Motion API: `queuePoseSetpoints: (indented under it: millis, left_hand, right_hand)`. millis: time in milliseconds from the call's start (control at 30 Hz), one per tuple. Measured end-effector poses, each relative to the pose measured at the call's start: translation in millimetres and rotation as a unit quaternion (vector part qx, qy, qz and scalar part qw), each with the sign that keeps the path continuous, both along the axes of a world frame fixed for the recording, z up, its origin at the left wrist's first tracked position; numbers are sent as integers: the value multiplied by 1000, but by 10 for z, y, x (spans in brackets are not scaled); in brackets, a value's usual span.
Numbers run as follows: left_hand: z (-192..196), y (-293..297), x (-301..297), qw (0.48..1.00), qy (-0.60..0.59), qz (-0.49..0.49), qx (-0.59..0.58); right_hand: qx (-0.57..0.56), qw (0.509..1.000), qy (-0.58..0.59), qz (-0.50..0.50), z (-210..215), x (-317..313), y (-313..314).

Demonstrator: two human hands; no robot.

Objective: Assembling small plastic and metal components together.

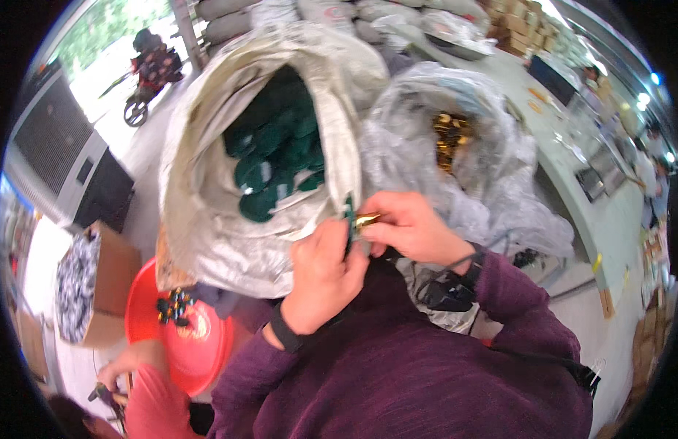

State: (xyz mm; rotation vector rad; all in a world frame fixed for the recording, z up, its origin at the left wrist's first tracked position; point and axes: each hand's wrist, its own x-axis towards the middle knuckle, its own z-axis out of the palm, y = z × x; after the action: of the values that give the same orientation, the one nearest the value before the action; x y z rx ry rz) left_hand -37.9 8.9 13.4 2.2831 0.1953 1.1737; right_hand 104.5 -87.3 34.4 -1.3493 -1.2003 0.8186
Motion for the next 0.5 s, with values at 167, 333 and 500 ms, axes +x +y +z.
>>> queuePoseSetpoints:
  millis: [167, 333, 500]
  left_hand:
    - [-56, 163, -44, 991, 41, 15, 125]
    - [-187, 755, -473, 953, -100, 75, -275]
    - [-374, 1609, -1428, 902, -181, 317, -231]
  right_hand:
    - [-43, 999, 0, 6, 21, 30, 60]
    - [109, 978, -160, -82, 246, 256, -69]
    - [178, 889, -253, -337, 258, 1095, -264]
